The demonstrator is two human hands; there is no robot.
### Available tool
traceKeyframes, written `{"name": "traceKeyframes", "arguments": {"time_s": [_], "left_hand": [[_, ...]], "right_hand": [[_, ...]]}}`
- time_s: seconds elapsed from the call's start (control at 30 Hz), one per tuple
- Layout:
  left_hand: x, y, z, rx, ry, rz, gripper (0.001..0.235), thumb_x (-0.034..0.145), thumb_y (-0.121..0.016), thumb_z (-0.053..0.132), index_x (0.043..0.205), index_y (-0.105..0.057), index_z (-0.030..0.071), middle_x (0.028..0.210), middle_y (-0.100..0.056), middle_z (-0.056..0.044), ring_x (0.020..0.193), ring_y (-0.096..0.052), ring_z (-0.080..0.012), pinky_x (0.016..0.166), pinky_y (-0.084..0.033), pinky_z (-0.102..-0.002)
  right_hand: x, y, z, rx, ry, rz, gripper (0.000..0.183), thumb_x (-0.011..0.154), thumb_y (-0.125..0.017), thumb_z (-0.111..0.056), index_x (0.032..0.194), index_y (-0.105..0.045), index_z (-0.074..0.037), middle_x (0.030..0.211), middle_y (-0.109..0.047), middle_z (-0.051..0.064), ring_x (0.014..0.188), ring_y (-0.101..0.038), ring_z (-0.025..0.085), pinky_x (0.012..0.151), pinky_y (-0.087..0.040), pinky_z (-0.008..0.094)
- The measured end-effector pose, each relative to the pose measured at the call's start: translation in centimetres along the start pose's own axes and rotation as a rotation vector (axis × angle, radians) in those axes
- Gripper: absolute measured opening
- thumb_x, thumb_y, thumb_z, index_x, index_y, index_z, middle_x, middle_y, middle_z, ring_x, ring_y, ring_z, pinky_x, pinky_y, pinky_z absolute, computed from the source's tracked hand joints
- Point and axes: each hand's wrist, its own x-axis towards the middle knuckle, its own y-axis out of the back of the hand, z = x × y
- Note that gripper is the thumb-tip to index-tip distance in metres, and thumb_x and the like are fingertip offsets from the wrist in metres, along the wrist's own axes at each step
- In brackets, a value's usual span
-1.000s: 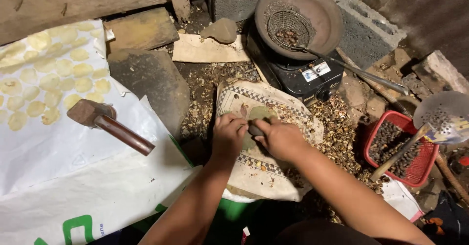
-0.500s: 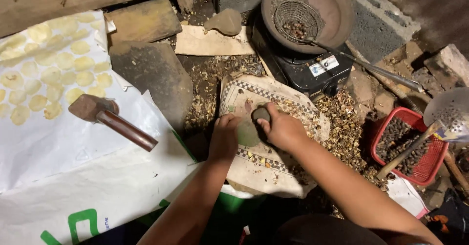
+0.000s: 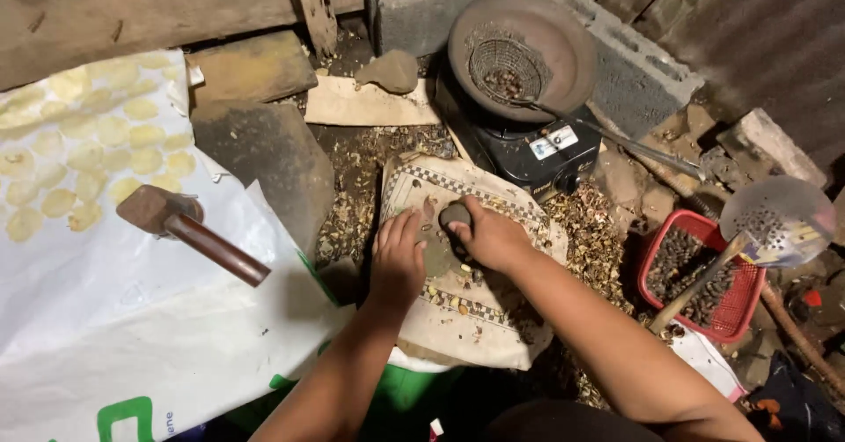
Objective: The person uses a hammer to crush small, round, light-colored nuts on a white sack. They then pick up the crushed pieces and use a stone to further crush them on a patterned tile. The process is repeated multiple times.
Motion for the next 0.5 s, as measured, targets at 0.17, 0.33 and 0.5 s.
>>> {"name": "traceKeyframes", "arguments": {"time_s": [0.17, 0.33, 0.5], "left_hand": [[0.0, 0.5, 0.4, 0.020, -0.010, -0.074, 0.048, 0.097, -0.061, 0.019, 0.143, -0.055, 0.009, 0.150, -0.054, -0.015, 0.142, -0.049, -0.0348, 0.120, -0.032, -0.050], [0.4, 0.6, 0.6, 0.039, 0.004, -0.133, 0.052, 0.094, -0.063, 0.020, 0.144, -0.053, 0.009, 0.156, -0.049, -0.015, 0.147, -0.044, -0.0331, 0.120, -0.031, -0.049], [-0.2, 1.9, 1.5, 0.124, 0.111, -0.152, 0.060, 0.091, -0.068, 0.022, 0.146, -0.049, 0.007, 0.158, -0.045, -0.020, 0.148, -0.040, -0.0376, 0.119, -0.031, -0.057]], "right_hand": [[-2.1, 1.9, -1.9, -0.080, -0.024, 0.111, 0.047, 0.102, -0.043, -0.051, 0.138, -0.041, -0.020, 0.114, -0.069, 0.025, 0.106, -0.070, 0.047, 0.090, -0.054, 0.061], [-0.1, -0.3, -1.3, -0.152, 0.018, 0.013, 0.047, 0.101, -0.041, -0.051, 0.138, -0.040, -0.022, 0.116, -0.068, 0.020, 0.108, -0.070, 0.044, 0.092, -0.054, 0.058], [-1.6, -1.6, -1.9, -0.632, 0.292, 0.261, 0.039, 0.097, -0.046, -0.030, 0.136, -0.043, -0.031, 0.112, -0.063, 0.010, 0.078, -0.076, 0.032, 0.071, -0.060, 0.046]]}}
